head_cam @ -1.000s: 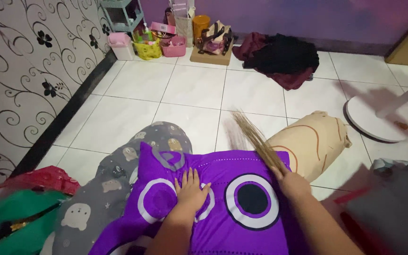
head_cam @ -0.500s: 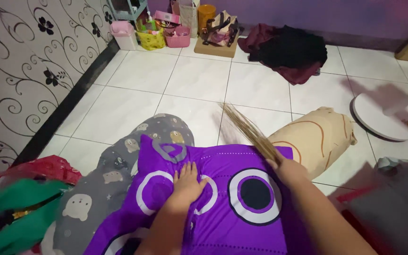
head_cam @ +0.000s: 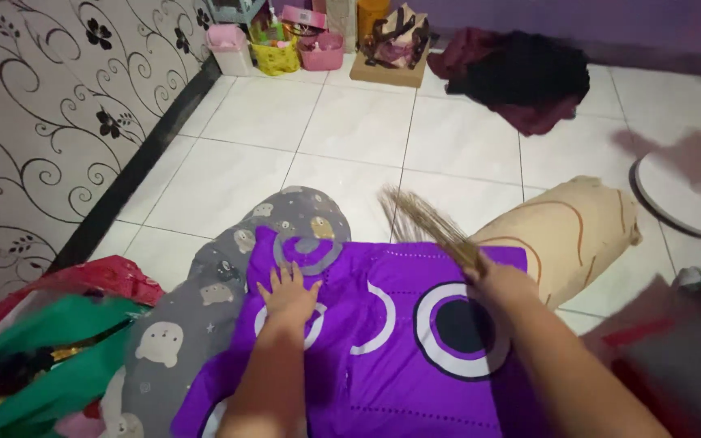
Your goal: Cleaning pillows and bolsters by hitting them with a stick.
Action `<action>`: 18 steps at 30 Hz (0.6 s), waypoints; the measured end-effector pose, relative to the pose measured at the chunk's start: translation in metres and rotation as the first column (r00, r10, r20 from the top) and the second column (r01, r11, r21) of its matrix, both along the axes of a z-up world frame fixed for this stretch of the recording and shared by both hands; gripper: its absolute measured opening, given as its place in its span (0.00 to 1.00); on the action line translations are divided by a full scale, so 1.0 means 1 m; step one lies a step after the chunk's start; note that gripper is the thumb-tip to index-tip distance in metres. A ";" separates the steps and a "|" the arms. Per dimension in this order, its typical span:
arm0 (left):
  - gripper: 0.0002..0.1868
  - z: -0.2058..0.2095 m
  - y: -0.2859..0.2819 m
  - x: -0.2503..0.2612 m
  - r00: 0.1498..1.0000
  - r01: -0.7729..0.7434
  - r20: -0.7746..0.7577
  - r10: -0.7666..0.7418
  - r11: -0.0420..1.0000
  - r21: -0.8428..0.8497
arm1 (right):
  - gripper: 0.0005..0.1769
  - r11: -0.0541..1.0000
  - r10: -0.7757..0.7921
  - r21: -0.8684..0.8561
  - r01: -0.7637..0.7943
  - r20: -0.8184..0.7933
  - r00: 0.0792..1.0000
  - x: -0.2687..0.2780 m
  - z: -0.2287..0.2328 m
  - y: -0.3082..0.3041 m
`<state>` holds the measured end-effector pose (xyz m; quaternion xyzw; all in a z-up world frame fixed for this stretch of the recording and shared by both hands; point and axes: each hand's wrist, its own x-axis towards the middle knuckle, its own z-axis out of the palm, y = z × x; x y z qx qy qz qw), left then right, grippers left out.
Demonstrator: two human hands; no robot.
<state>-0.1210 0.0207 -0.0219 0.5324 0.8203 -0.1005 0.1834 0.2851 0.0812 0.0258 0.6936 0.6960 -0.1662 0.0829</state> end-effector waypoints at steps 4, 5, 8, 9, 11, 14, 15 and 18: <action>0.45 -0.005 -0.005 0.002 1.000 0.003 -0.014 -0.003 1.000 0.019 | 0.42 0.999 -0.035 0.011 0.036 -0.135 0.990 -0.064 0.057 -0.029; 0.44 -0.002 -0.003 0.003 1.000 -0.009 -0.009 0.009 1.000 0.006 | 0.39 0.998 0.059 0.037 -0.051 -0.263 0.963 -0.080 0.053 -0.037; 0.41 -0.012 -0.003 0.001 0.999 -0.030 0.011 0.030 0.999 0.029 | 0.38 0.973 0.211 -0.040 -0.228 -0.246 0.946 -0.103 0.046 -0.060; 0.39 -0.017 -0.003 -0.003 0.999 -0.032 0.017 0.031 0.998 0.059 | 0.39 0.942 0.276 -0.167 -0.292 -0.116 0.954 -0.108 0.044 -0.067; 0.38 -0.016 -0.003 -0.004 0.999 -0.038 0.038 0.036 0.998 0.056 | 0.38 0.962 0.218 -0.148 -0.228 -0.078 0.973 -0.085 0.033 -0.050; 0.38 -0.027 -0.007 -0.007 0.999 -0.022 0.035 0.019 0.996 0.091 | 0.39 0.988 0.128 -0.081 -0.129 -0.007 0.992 -0.061 0.035 -0.035; 0.38 -0.031 -0.005 -0.008 1.000 -0.002 0.008 0.001 0.991 0.135 | 0.40 0.995 0.099 -0.030 -0.099 0.023 0.995 -0.054 0.040 -0.030; 0.38 -0.028 -0.005 -0.008 1.000 -0.013 0.010 0.012 0.997 0.078 | 0.38 0.995 0.103 0.002 -0.103 -0.037 0.994 -0.058 0.075 -0.055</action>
